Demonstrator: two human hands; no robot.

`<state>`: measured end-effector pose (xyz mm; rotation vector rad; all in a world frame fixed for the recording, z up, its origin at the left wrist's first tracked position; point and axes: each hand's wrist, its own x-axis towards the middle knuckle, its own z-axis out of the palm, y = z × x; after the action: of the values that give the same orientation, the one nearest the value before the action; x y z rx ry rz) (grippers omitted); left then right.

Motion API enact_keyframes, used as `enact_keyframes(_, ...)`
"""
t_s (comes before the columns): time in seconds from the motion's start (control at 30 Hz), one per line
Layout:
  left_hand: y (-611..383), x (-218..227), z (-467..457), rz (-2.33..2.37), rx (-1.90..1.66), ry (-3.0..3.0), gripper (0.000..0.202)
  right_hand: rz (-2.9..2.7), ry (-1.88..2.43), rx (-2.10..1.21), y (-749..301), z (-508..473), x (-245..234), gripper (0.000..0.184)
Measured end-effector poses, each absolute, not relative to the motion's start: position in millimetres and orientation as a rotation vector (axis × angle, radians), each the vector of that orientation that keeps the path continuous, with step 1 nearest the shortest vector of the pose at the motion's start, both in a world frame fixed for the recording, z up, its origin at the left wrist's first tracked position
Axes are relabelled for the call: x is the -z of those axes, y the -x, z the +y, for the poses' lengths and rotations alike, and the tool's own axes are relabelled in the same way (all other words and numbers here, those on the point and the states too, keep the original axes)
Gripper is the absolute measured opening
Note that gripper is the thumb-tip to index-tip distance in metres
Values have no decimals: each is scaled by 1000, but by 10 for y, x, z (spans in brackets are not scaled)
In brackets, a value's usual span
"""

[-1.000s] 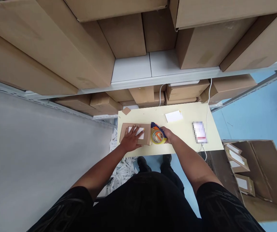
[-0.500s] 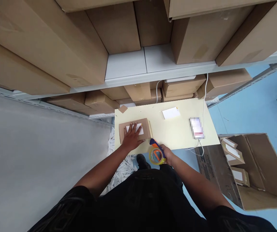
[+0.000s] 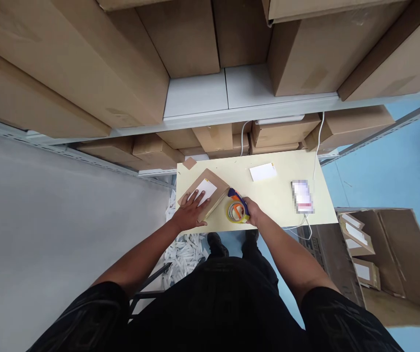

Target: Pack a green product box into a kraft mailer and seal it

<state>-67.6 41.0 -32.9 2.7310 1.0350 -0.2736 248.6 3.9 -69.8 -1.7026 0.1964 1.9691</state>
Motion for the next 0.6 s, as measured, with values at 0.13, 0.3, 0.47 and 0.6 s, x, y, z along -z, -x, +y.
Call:
enact_keyframes(0.13,550,411,367,1157,217,-2686,107,154,1735,-1843,-2469,-104,649,35)
enact_keyframes(0.3,533,401,350,1148,208,-2659,109,126,1727,-1924,-2655,-866,677,34)
enact_keyframes(0.47,549,398,357,1137,186,-2654,112,-8,1803,-2034,-3021,-1045,704,33)
enact_keyframes(0.6,551,384,374,1106,192,-2655,111,-157,1845,-2256,-2939,-513,767,35)
